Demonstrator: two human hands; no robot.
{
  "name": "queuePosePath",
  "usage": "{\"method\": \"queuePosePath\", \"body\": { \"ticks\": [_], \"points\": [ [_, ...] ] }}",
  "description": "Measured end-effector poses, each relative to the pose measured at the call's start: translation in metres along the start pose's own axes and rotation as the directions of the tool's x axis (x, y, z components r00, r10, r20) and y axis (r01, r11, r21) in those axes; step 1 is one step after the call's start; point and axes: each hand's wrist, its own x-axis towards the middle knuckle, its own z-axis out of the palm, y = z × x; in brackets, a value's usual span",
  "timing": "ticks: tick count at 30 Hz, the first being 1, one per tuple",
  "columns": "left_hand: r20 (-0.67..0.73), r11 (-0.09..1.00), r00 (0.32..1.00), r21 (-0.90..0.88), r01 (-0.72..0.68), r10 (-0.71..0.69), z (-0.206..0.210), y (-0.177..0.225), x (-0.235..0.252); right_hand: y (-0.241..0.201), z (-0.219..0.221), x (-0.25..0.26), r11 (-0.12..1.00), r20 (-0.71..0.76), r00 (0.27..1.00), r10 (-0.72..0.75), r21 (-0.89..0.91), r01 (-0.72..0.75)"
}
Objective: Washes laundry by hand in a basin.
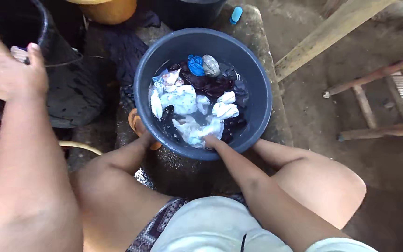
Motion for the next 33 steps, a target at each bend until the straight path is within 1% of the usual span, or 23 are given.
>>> {"method": "queuePosePath", "body": {
  "ticks": [2,4,6,7,8,9,10,11,12,13,14,15,16,18,19,20,21,23,25,26,28,31,33],
  "points": [
    [-0.061,0.997,0.998,-0.080,-0.016,0.011,-0.004,0.013,-0.006,-0.008,-0.020,-0.013,0.999,0.018,0.999,-0.036,0.028,0.036],
    [-0.078,0.964,0.992,-0.240,-0.114,0.098,0.001,0.042,-0.029,-0.017,-0.040,-0.032,0.994,-0.042,0.997,-0.060,0.089,0.064],
    [0.042,0.881,0.968,-0.425,-0.208,0.248,0.022,0.092,-0.067,-0.024,-0.059,-0.053,0.984,-0.124,0.989,-0.086,0.142,0.104],
    [0.148,0.800,0.917,-0.553,-0.234,0.371,0.047,0.117,-0.090,-0.024,-0.067,-0.062,0.979,-0.167,0.980,-0.108,0.155,0.134],
    [0.302,0.711,0.806,-0.676,-0.196,0.510,0.076,0.140,-0.118,-0.021,-0.070,-0.067,0.971,-0.223,0.965,-0.139,0.161,0.177],
    [0.467,0.663,0.626,-0.741,-0.108,0.624,0.108,0.155,-0.151,-0.017,-0.071,-0.071,0.963,-0.278,0.945,-0.171,0.154,0.220],
    [0.597,0.674,0.409,-0.736,-0.063,0.690,0.137,0.166,-0.185,-0.019,-0.077,-0.082,0.959,-0.297,0.935,-0.193,0.143,0.243],
    [0.682,0.710,0.219,-0.700,-0.080,0.697,0.159,0.172,-0.219,-0.021,-0.084,-0.093,0.956,-0.323,0.922,-0.213,0.128,0.266],
    [0.736,0.743,0.107,-0.656,-0.136,0.669,0.175,0.175,-0.250,-0.022,-0.091,-0.104,0.950,-0.353,0.906,-0.233,0.116,0.290],
    [0.779,0.771,0.049,-0.608,-0.189,0.626,0.190,0.175,-0.277,-0.022,-0.097,-0.114,0.943,-0.385,0.888,-0.251,0.110,0.315],
    [0.810,0.796,0.033,-0.566,-0.214,0.585,0.198,0.175,-0.296,-0.021,-0.103,-0.123,0.934,-0.415,0.871,-0.263,0.117,0.338],
    [0.827,0.818,0.051,-0.541,-0.192,0.559,0.202,0.175,-0.307,-0.019,-0.109,-0.130,0.931,-0.424,0.867,-0.262,0.127,0.343],
    [0.829,0.833,0.100,-0.538,-0.128,0.550,0.202,0.175,-0.311,-0.015,-0.111,-0.131,0.933,-0.437,0.862,-0.257,0.120,0.339],
    [0.803,0.827,0.238,-0.562,0.002,0.546,0.201,0.180,-0.298,0.001,-0.114,-0.125,0.949,-0.475,0.848,-0.235,0.076,0.306],
    [0.781,0.817,0.305,-0.577,0.015,0.545,0.203,0.183,-0.286,0.013,-0.115,-0.118,0.960,-0.496,0.843,-0.211,0.059,0.275],
    [0.766,0.816,0.348,-0.578,0.003,0.541,0.199,0.185,-0.271,0.028,-0.116,-0.110,0.969,-0.521,0.836,-0.174,0.062,0.240],
    [0.758,0.817,0.367,-0.576,-0.013,0.540,0.193,0.185,-0.255,0.042,-0.118,-0.101,0.974,-0.548,0.828,-0.120,0.098,0.205],
    [0.748,0.813,0.371,-0.581,-0.033,0.550,0.185,0.181,-0.230,0.063,-0.118,-0.081,0.961,-0.580,0.814,-0.036,0.204,0.188],
    [0.759,0.822,0.380,-0.570,-0.005,0.529,0.190,0.176,-0.221,0.059,-0.112,-0.059,0.926,-0.550,0.835,-0.029,0.299,0.230],
    [0.792,0.858,0.388,-0.514,0.007,0.471,0.193,0.176,-0.220,0.051,-0.104,-0.045,0.908,-0.530,0.846,-0.059,0.323,0.266],
    [0.853,0.930,0.396,-0.368,-0.005,0.340,0.208,0.177,-0.222,0.021,-0.089,-0.017,0.893,-0.452,0.888,-0.087,0.360,0.271],
    [0.891,0.980,0.410,-0.189,-0.060,0.197,0.235,0.178,-0.234,-0.020,-0.054,0.030,0.899,-0.491,0.871,0.014,0.388,0.205],
    [0.921,0.990,0.364,-0.125,-0.069,0.141,0.249,0.181,-0.241,-0.036,-0.036,0.050,0.928,-0.510,0.860,0.033,0.334,0.163]
  ]
}}
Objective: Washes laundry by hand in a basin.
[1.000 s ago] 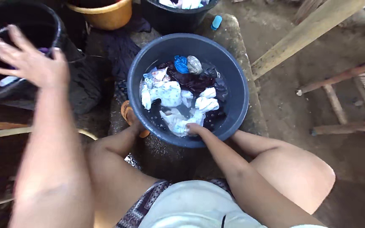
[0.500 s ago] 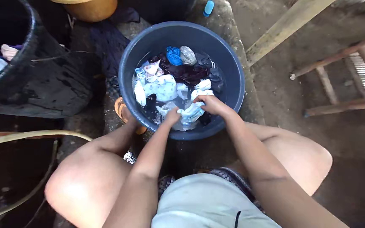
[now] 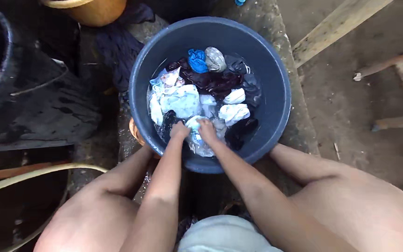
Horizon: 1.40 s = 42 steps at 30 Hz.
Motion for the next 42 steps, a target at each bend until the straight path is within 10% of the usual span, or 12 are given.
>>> {"method": "queuePosePath", "body": {
  "ticks": [4,10,15,21,25,31,37,42],
  "points": [
    [0.140,0.990,0.986,0.100,-0.100,0.085,-0.001,-0.003,0.026,0.013,-0.010,0.017,0.989,0.166,0.986,0.027,-0.148,-0.002],
    [-0.162,0.995,0.985,-0.097,0.038,-0.053,0.000,0.004,0.037,0.031,-0.023,0.014,0.977,-0.039,0.991,0.126,-0.168,-0.131],
    [0.022,0.997,0.998,-0.052,-0.052,0.054,0.010,0.002,0.015,0.021,-0.030,0.003,0.961,0.340,0.918,0.205,-0.247,-0.124],
    [-0.313,0.825,0.946,-0.508,-0.245,0.089,-0.026,0.008,-0.025,0.000,-0.117,-0.019,0.834,0.077,0.997,0.024,0.548,-0.062],
    [-0.482,0.698,0.842,-0.516,-0.496,0.243,-0.079,0.046,-0.075,-0.034,-0.197,-0.065,0.656,-0.266,0.952,-0.149,0.694,0.296],
    [-0.775,0.625,0.457,-0.104,-0.773,0.436,-0.167,0.080,-0.153,-0.067,-0.256,-0.119,0.606,-0.519,0.824,-0.227,0.587,0.537],
    [-0.215,0.664,0.666,-0.093,-0.742,0.714,-0.065,0.099,-0.060,-0.031,-0.166,-0.065,0.850,-0.125,0.989,-0.077,0.511,0.131],
    [0.337,0.737,0.728,0.128,-0.663,0.596,0.036,0.090,0.018,0.043,-0.074,-0.023,0.952,0.234,0.948,0.215,0.167,-0.257]
  ]
}}
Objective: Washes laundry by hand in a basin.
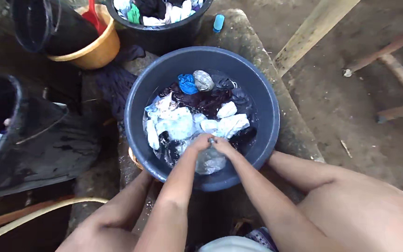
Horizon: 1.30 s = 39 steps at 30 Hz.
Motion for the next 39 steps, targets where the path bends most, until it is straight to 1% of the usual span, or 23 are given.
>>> {"method": "queuePosePath", "body": {
  "ticks": [1,3,6,8,11,13,15,17,19,21,24,25,27,28,29,30,31,33,34,35,36,38,39],
  "points": [
    [0.067,0.997,0.997,0.077,0.029,-0.034,0.011,-0.001,0.005,0.011,0.009,0.004,0.997,0.032,0.998,0.046,-0.070,-0.044],
    [0.109,0.979,0.989,0.186,0.080,-0.102,0.028,-0.001,0.004,0.023,0.023,0.009,0.977,0.107,0.990,0.092,-0.202,-0.068],
    [0.125,0.933,0.953,0.273,0.234,-0.276,0.042,-0.006,-0.010,0.028,0.032,0.018,0.930,0.295,0.950,0.103,-0.367,0.013],
    [0.140,0.886,0.910,0.327,0.330,-0.390,0.046,-0.008,-0.023,0.029,0.029,0.026,0.909,0.353,0.928,0.120,-0.415,0.041],
    [0.186,0.847,0.854,0.344,0.406,-0.485,0.036,0.002,-0.041,0.027,0.025,0.029,0.922,0.343,0.938,0.054,-0.377,0.085],
    [0.158,0.868,0.867,0.252,0.427,-0.472,0.017,0.007,-0.049,0.018,0.017,0.022,0.941,0.386,0.920,-0.061,-0.285,0.182],
    [0.062,0.926,0.933,0.164,0.341,-0.354,-0.008,0.017,-0.057,-0.012,-0.008,-0.003,0.931,0.436,0.879,-0.192,-0.203,0.304],
    [-0.063,0.992,0.990,-0.041,0.120,-0.123,-0.030,0.033,-0.070,-0.048,-0.042,-0.038,0.891,0.405,0.841,-0.358,-0.122,0.438],
    [-0.222,0.932,0.972,-0.332,-0.146,0.073,-0.046,0.046,-0.090,-0.078,-0.077,-0.072,0.802,0.314,0.766,-0.561,-0.027,0.597],
    [-0.381,0.797,0.905,-0.480,-0.367,0.188,-0.055,0.056,-0.106,-0.108,-0.116,-0.111,0.665,0.207,0.648,-0.733,0.021,0.747],
    [-0.489,0.701,0.812,-0.455,-0.550,0.320,-0.061,0.072,-0.115,-0.150,-0.170,-0.165,0.419,0.141,0.411,-0.901,0.032,0.907],
    [-0.498,0.712,0.787,-0.397,-0.580,0.364,-0.064,0.079,-0.117,-0.160,-0.183,-0.180,0.353,0.131,0.346,-0.929,0.037,0.935],
    [-0.481,0.772,0.726,-0.146,-0.619,0.491,-0.073,0.089,-0.122,-0.174,-0.202,-0.202,0.279,0.131,0.276,-0.952,0.007,0.960],
    [-0.463,0.771,0.671,0.045,-0.635,0.580,-0.079,0.089,-0.122,-0.175,-0.208,-0.209,0.273,0.140,0.277,-0.951,-0.046,0.961],
    [-0.424,0.747,0.628,0.219,-0.628,0.653,-0.086,0.085,-0.123,-0.173,-0.214,-0.213,0.300,0.154,0.319,-0.935,-0.132,0.945],
    [-0.377,0.730,0.626,0.313,-0.607,0.682,-0.093,0.079,-0.127,-0.166,-0.219,-0.214,0.358,0.171,0.403,-0.899,-0.244,0.902],
    [-0.345,0.727,0.640,0.346,-0.593,0.686,-0.101,0.070,-0.133,-0.157,-0.221,-0.214,0.429,0.197,0.518,-0.833,-0.362,0.828],
    [-0.408,0.735,0.617,0.280,-0.617,0.673,-0.116,0.048,-0.142,-0.135,-0.218,-0.198,0.544,0.240,0.739,-0.629,-0.543,0.640],
    [-0.449,0.748,0.612,0.240,-0.619,0.651,-0.119,0.040,-0.144,-0.120,-0.209,-0.177,0.575,0.250,0.800,-0.546,-0.582,0.575],
    [-0.452,0.779,0.644,0.240,-0.579,0.617,-0.118,0.033,-0.144,-0.106,-0.195,-0.152,0.592,0.271,0.839,-0.473,-0.608,0.530],
    [-0.391,0.833,0.736,0.271,-0.482,0.553,-0.114,0.029,-0.143,-0.089,-0.176,-0.122,0.585,0.292,0.853,-0.432,-0.629,0.512],
    [-0.105,0.885,0.958,0.419,-0.202,0.269,-0.098,0.026,-0.121,-0.054,-0.132,-0.060,0.578,0.301,0.865,-0.402,-0.649,0.494],
    [0.031,0.860,0.995,0.502,-0.094,0.091,-0.082,0.023,-0.102,-0.038,-0.108,-0.033,0.595,0.297,0.879,-0.372,-0.651,0.472]
  ]
}}
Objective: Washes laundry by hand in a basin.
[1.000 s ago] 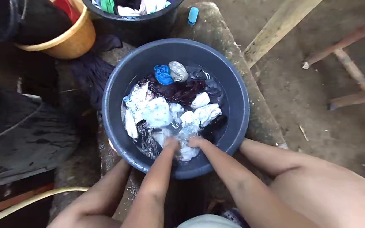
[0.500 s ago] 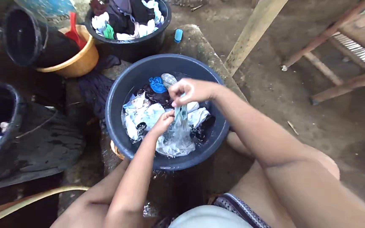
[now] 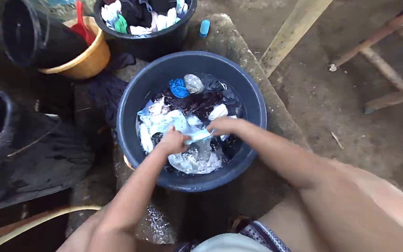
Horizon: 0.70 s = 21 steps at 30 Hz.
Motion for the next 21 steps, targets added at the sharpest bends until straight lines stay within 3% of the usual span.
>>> {"method": "queuePosePath", "body": {
  "ticks": [1,3,6,10,13,15,17,19,21],
  "points": [
    [0.146,0.995,0.985,0.065,0.081,-0.090,0.020,0.002,0.018,0.004,0.027,0.023,1.000,0.019,1.000,0.019,0.023,-0.019],
    [0.292,0.957,0.913,0.129,0.259,-0.286,0.061,0.006,0.043,-0.004,0.071,0.059,0.995,0.068,0.997,0.048,0.084,-0.054],
    [0.301,0.903,0.851,0.145,0.405,-0.430,0.111,0.020,0.061,-0.029,0.123,0.080,0.974,0.091,0.990,0.106,0.192,-0.122],
    [0.454,0.901,0.783,0.137,0.411,-0.426,0.123,0.025,0.058,-0.059,0.139,0.074,0.922,0.272,0.946,0.177,0.292,-0.256],
    [0.409,0.922,0.844,-0.020,0.388,-0.346,0.088,-0.009,0.045,-0.045,0.110,0.068,0.961,0.334,0.942,0.032,0.250,-0.121],
    [0.328,0.907,0.878,-0.116,0.405,-0.350,0.044,-0.020,0.027,-0.021,0.087,0.061,0.944,0.188,0.981,-0.038,0.330,-0.027],
    [0.199,0.905,0.911,-0.159,0.395,-0.362,0.001,-0.014,0.002,-0.009,0.056,0.042,0.922,-0.018,0.999,0.036,0.386,-0.026],
    [0.049,0.927,0.944,-0.178,0.331,-0.327,-0.033,0.006,-0.022,-0.023,0.004,0.006,0.939,-0.194,0.978,0.073,0.345,-0.001],
    [-0.107,0.942,0.954,-0.221,0.251,-0.279,-0.058,0.034,-0.040,-0.054,-0.040,-0.037,0.942,-0.435,0.900,-0.028,0.289,0.169]
  ]
}}
